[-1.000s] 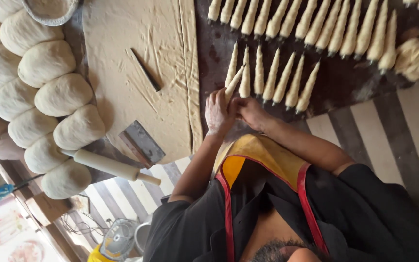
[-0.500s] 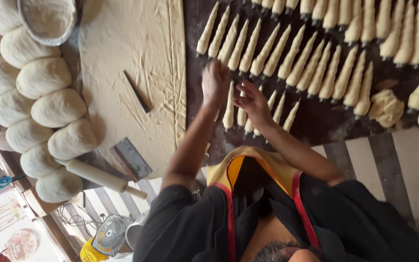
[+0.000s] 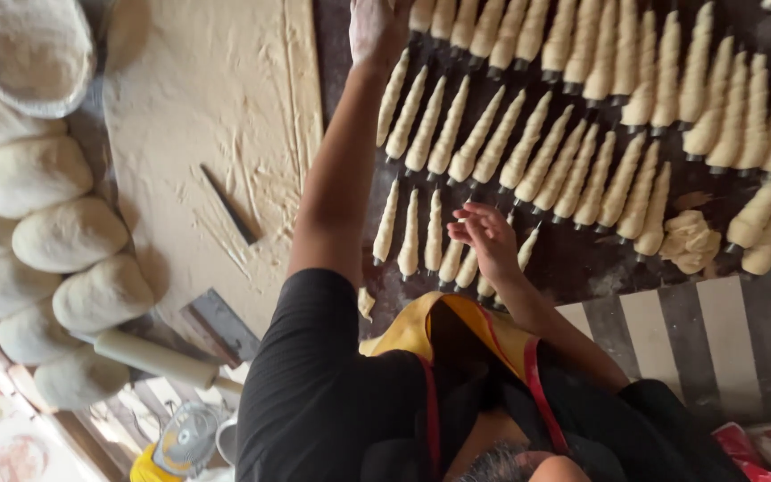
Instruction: Rolling strips of dough around metal cones to create bread shapes.
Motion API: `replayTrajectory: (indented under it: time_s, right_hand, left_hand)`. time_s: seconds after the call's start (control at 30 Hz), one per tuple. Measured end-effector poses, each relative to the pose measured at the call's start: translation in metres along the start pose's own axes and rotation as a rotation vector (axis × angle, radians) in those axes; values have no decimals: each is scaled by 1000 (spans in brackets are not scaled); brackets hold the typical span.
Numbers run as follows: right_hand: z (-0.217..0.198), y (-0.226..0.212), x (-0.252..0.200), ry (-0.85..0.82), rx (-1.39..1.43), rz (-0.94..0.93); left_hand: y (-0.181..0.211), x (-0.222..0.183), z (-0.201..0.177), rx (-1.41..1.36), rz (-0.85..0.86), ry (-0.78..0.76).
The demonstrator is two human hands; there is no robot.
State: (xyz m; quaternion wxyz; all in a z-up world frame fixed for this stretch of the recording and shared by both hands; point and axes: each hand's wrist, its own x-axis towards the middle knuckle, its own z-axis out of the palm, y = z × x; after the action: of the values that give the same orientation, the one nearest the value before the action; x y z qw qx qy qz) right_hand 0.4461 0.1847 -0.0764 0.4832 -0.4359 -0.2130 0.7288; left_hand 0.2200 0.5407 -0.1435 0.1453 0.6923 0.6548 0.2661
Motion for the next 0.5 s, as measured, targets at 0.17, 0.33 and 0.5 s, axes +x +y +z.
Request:
replayTrajectory:
  time_s: [0.17, 0.33, 0.5]
  right_hand:
    - [41, 8, 1, -296, -314, 92]
    - [96, 31, -13, -688, -919, -76]
    - [150, 65, -32, -1198, -1478, -200]
  left_hand:
    - [3, -149, -97, -130, -44, 134]
    - [9, -336, -183, -24, -163, 87]
    - [18, -445, -233, -203, -455, 133]
